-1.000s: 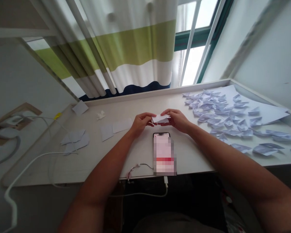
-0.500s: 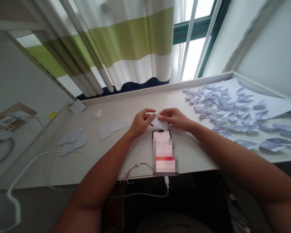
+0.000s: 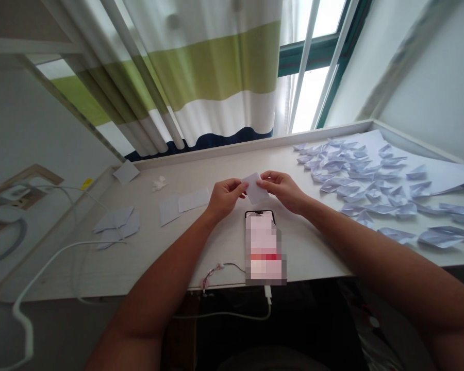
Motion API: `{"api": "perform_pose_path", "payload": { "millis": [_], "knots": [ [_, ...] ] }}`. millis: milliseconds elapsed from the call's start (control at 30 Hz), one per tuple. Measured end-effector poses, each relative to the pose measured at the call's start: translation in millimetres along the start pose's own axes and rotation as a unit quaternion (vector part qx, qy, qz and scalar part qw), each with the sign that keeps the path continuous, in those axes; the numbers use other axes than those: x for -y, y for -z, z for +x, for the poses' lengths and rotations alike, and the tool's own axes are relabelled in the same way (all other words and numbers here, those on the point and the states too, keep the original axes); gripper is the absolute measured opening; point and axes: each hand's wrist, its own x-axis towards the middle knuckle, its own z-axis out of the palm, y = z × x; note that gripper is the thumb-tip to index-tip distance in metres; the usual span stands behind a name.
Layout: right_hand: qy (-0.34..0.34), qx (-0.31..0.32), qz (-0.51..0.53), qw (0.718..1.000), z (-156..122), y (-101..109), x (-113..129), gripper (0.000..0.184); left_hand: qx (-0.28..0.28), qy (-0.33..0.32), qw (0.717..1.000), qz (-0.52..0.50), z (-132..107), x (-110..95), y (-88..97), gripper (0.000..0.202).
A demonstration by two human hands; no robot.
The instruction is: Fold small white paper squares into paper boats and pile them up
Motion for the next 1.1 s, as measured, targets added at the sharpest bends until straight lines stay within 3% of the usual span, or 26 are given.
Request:
{"api": "perform_pose_path", "payload": {
  "millis": [700,900,1100],
  "knots": [
    [0.040,-0.029,-0.057,0.997,-1.9,-5.7,7.5,0.063,0.003,-0.011,1.000,0.009,-1.4,-3.4,0.5,0.036],
    [0.027,0.026,-0.114,0.993,-3.9,-6.2,2.8,0.068,-0.030,-0.001,1.000,0.004,-1.7,-6.8,3.7,0.037],
    [0.048,0.006,-0.138,0.989,-5.0,-6.9,3.7,0.067,0.033,0.031,0.999,-0.026,-0.8,-6.4,2.6,0.043]
  ]
}}
